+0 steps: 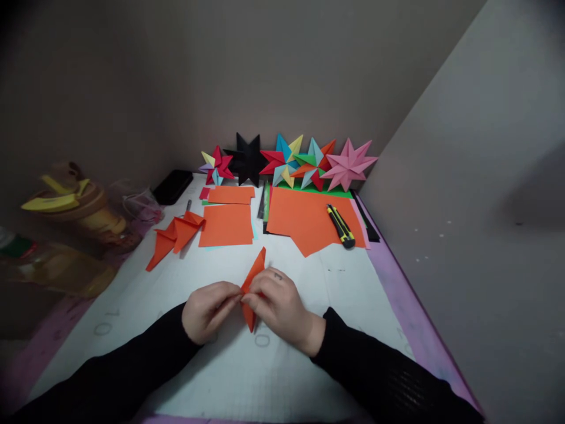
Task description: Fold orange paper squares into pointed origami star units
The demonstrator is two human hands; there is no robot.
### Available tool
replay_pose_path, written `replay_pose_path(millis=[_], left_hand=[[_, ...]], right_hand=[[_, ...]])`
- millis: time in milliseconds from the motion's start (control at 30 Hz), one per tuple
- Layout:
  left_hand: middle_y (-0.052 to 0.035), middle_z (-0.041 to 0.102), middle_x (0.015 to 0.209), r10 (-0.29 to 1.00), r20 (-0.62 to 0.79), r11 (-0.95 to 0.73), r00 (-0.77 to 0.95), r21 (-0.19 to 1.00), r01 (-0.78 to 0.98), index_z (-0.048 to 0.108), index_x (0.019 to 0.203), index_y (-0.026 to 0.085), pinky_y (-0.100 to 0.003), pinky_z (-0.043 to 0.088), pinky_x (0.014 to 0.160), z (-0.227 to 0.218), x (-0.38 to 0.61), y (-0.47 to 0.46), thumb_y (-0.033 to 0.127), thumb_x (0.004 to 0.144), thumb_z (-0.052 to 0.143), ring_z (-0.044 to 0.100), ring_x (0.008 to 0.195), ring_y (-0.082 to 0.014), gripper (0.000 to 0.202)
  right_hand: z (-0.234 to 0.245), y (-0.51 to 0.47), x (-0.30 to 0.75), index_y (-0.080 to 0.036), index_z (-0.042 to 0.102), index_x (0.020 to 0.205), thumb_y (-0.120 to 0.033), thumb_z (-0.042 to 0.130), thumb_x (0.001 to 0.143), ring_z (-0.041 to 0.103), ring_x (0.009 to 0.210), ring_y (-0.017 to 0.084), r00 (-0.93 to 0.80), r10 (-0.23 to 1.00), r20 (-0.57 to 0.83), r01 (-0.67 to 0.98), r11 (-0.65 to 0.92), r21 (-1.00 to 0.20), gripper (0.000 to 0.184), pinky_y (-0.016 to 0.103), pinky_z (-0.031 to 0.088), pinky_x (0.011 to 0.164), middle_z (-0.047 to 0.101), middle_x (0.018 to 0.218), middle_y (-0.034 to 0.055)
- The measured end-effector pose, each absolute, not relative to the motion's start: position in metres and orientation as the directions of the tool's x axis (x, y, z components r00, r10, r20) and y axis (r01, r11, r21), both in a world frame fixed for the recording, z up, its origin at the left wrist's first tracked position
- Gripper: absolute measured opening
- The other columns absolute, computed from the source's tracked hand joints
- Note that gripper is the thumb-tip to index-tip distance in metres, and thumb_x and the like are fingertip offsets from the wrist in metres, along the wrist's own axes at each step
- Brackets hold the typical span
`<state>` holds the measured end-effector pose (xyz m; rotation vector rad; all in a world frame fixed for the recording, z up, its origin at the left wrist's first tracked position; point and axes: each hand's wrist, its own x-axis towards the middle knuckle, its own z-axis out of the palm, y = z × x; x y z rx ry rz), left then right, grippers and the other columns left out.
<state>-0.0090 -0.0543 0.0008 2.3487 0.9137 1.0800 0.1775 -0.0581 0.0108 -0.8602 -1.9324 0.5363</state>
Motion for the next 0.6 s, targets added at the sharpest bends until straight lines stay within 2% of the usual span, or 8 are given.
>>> replay_pose_path(millis=[33,133,233,400,500,600], left_hand=[[-0.0058,0.068,0.078,0.700,0.520,-0.710,0.490,0.582,0.396,0.060,0.089,0.014,-0.023,0.052,0.063,0.0005,-0.0090,-0.0543,0.014,0.087,0.047,0.064,0.069,-0.0132,0.013],[-0.0060,0.068,0.079,0.684,0.527,-0.726,0.505,0.562,0.397,0.059,0.090,0.015,-0.023,0.052,0.064,-0.0012,-0.0097,-0.0539,0.013,0.086,0.045,0.063,0.070,-0.0136,0.014],[-0.0061,0.067,0.079,0.668,0.534,-0.741,0.518,0.535,0.405,0.058,0.090,0.015,-0.025,0.052,0.065,-0.0032,-0.0101,-0.0544,0.012,0.086,0.044,0.062,0.072,-0.0144,0.015],[-0.0055,0.067,0.078,0.670,0.541,-0.741,0.508,0.530,0.413,0.058,0.087,0.015,-0.024,0.051,0.063,-0.0008,-0.0089,-0.0575,0.015,0.085,0.049,0.061,0.068,-0.0140,0.009],[-0.0046,0.068,0.076,0.708,0.515,-0.702,0.483,0.585,0.405,0.059,0.086,0.015,-0.021,0.050,0.060,0.0034,-0.0087,-0.0573,0.014,0.086,0.050,0.061,0.065,-0.0123,0.010],[-0.0040,0.067,0.075,0.773,0.454,-0.625,0.442,0.661,0.414,0.061,0.084,0.015,-0.021,0.049,0.058,0.0053,-0.0096,-0.0553,0.016,0.086,0.050,0.061,0.064,-0.0119,0.011]], right_hand=[[0.0107,-0.0581,0.1779,-0.019,0.058,0.082,-0.019,0.057,0.083,0.056,0.074,0.017,-0.334,0.746,0.576,0.343,0.665,-0.663,0.001,0.033,0.048,0.067,0.061,0.077,0.0041],[0.0120,-0.0577,0.1782,-0.019,0.059,0.093,-0.018,0.060,0.081,0.057,0.078,0.017,-0.366,0.722,0.587,0.341,0.691,-0.638,0.012,0.034,0.048,0.071,0.064,0.082,0.0050],[0.0134,-0.0577,0.1764,-0.019,0.061,0.082,-0.017,0.057,0.083,0.056,0.072,0.016,-0.375,0.737,0.562,0.379,0.676,-0.632,0.005,0.032,0.047,0.068,0.062,0.074,0.0030],[0.0108,-0.0596,0.1741,-0.019,0.058,0.072,-0.018,0.054,0.085,0.054,0.065,0.015,-0.368,0.763,0.532,0.396,0.646,-0.652,0.013,0.030,0.045,0.064,0.059,0.065,0.0009],[0.0099,-0.0602,0.1764,-0.019,0.059,0.083,-0.017,0.056,0.083,0.057,0.070,0.015,-0.344,0.764,0.546,0.379,0.645,-0.664,0.004,0.030,0.046,0.066,0.062,0.073,0.0021],[0.0103,-0.0595,0.1791,-0.019,0.057,0.099,-0.015,0.058,0.080,0.058,0.074,0.016,-0.293,0.781,0.552,0.393,0.624,-0.675,0.019,0.031,0.048,0.067,0.062,0.079,0.0036]])
